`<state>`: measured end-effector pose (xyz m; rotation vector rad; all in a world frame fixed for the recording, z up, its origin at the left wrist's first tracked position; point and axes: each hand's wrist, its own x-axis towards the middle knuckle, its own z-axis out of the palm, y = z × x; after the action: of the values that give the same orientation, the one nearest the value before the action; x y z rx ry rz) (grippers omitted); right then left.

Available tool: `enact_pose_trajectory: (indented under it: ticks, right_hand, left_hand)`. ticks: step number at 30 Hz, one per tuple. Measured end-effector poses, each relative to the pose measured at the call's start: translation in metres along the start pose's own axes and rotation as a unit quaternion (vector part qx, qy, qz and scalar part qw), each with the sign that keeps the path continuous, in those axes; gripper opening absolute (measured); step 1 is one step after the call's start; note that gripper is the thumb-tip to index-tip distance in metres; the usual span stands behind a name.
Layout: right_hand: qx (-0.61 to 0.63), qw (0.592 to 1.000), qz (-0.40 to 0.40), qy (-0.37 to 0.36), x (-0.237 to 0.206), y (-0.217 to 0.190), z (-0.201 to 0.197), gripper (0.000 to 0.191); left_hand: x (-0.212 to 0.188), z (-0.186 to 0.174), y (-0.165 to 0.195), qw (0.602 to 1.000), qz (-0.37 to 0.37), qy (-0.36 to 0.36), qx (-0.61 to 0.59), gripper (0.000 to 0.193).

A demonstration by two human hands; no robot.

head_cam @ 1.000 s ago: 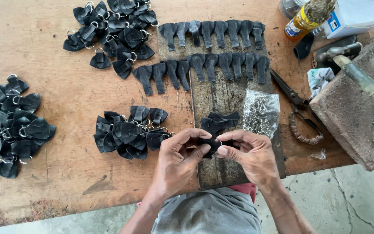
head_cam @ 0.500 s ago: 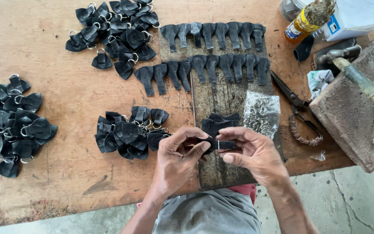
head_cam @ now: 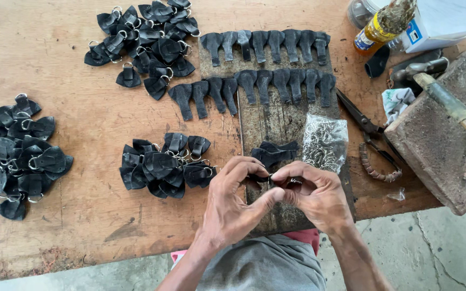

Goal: The person sits at a workbench assembling keychains from cut black rubber pieces. They pick up a rubber piece, thread a metal split ring through a hole in the rubber, work the ring around, and place the finished keychain into a growing pile, repeating this cycle continuously.

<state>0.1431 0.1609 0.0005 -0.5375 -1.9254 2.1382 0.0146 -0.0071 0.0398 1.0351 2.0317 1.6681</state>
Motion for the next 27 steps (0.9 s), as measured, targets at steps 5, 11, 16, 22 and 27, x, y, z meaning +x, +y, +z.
enact_pose_trajectory:
  ticks: [5, 11, 16, 22, 27]
  right_hand:
    - [0.029, 0.999, 0.031, 0.017, 0.003, -0.012, -0.002, 0.035]
    - [-0.029, 0.997, 0.050, 0.054, 0.002, -0.011, 0.006, 0.029]
    - [0.002, 0.998, 0.058, 0.036, 0.007, -0.007, 0.002, 0.027]
    - [0.030, 0.993, 0.117, 0.003, 0.009, -0.004, -0.005, 0.045]
    - [0.051, 0.986, 0.159, 0.017, 0.015, 0.006, -0.005, 0.039]
  left_hand:
    - [0.001, -0.006, -0.003, 0.991, -0.080, -0.021, -0.106, 0.027]
    - [0.003, -0.005, -0.005, 0.992, -0.096, -0.029, -0.080, 0.019]
    - [0.003, -0.004, -0.004, 0.992, -0.094, -0.001, -0.086, 0.017]
    - [0.003, -0.006, -0.008, 0.983, -0.136, -0.023, -0.124, 0.016]
    - [-0.001, -0.004, -0.010, 0.981, -0.135, -0.024, -0.136, 0.016]
